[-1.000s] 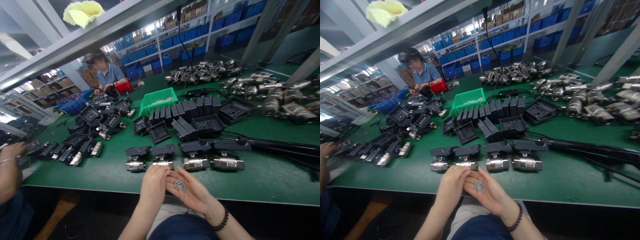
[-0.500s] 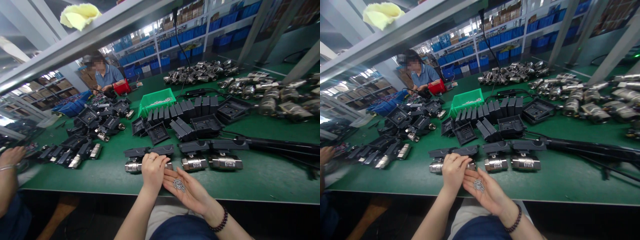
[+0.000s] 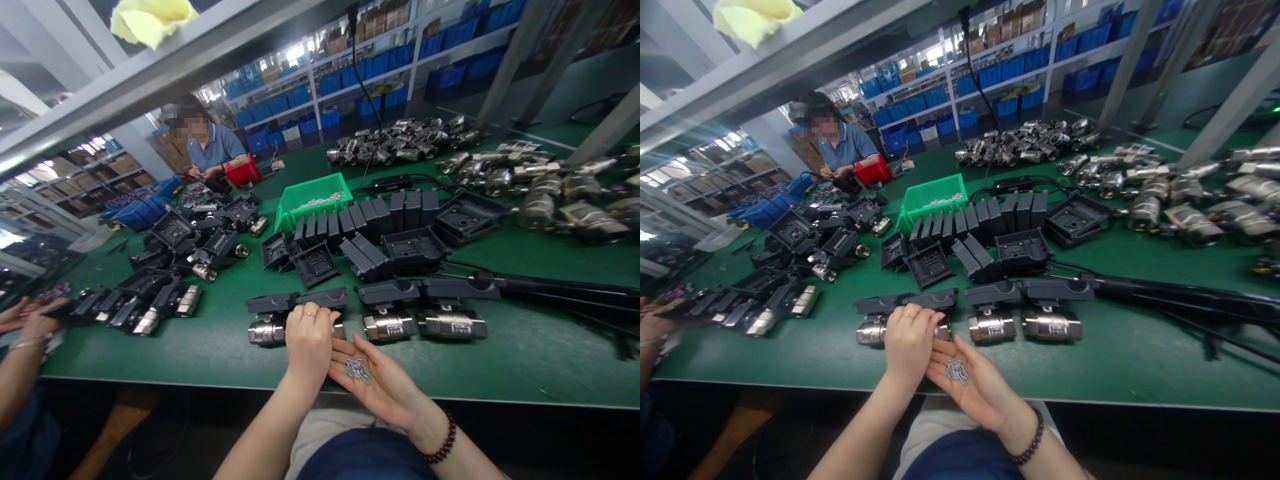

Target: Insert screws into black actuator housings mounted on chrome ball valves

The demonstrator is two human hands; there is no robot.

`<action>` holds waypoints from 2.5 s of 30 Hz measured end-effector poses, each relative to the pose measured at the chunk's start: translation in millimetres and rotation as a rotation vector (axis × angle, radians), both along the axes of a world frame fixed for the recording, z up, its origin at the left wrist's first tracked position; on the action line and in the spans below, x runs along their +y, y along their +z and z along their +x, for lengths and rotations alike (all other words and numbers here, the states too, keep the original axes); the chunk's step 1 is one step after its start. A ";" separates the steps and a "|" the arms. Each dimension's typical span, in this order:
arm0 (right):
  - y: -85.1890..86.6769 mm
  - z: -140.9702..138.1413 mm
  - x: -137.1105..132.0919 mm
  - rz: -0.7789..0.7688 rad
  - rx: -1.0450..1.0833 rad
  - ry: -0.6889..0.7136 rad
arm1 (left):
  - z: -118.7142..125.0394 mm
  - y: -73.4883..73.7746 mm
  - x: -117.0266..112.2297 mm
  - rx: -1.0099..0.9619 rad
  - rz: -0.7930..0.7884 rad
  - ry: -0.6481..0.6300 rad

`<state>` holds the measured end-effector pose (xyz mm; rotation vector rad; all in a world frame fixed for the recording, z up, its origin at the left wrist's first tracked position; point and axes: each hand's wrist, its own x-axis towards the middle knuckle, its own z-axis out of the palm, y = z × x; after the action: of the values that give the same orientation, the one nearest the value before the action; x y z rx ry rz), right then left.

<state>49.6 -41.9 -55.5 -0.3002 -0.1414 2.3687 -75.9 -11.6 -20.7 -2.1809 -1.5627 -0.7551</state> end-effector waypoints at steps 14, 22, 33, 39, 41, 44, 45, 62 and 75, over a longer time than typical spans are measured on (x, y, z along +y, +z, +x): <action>-0.3 -0.3 1.2 -0.011 0.019 0.009 | -5.5 -6.2 0.4 -0.095 0.019 -0.023; 2.1 -0.8 1.6 -0.007 -0.005 0.014 | -13.0 -3.8 7.3 -0.052 -0.039 -0.143; 31.9 -0.7 -12.4 -0.036 -0.399 -0.531 | 9.0 -9.5 -62.3 -1.355 -0.539 -0.208; 27.5 -25.2 -32.5 0.416 -0.874 -0.723 | 46.2 -5.2 -52.1 -2.525 -1.031 0.011; 23.9 -25.7 -36.0 0.501 -0.896 -0.710 | 46.9 -0.4 -44.6 -2.670 -1.052 0.130; 26.3 -14.3 -35.2 0.571 -0.843 -0.672 | 42.9 6.5 -41.3 -2.773 -1.049 0.121; 29.1 -8.0 -33.6 0.609 -0.891 -0.680 | 41.1 8.6 -41.8 -2.788 -1.067 0.098; 25.2 13.8 -25.6 1.675 -1.619 -0.389 | 27.6 7.7 -48.0 -2.722 -1.203 0.004; 37.9 29.9 -9.5 1.485 -1.585 -0.816 | 26.8 8.8 -44.4 -2.732 -1.176 0.146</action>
<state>79.5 -51.4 -17.6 -1.0420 -1.8431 0.3529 -49.0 -56.1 -11.8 -0.2996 0.7537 1.0807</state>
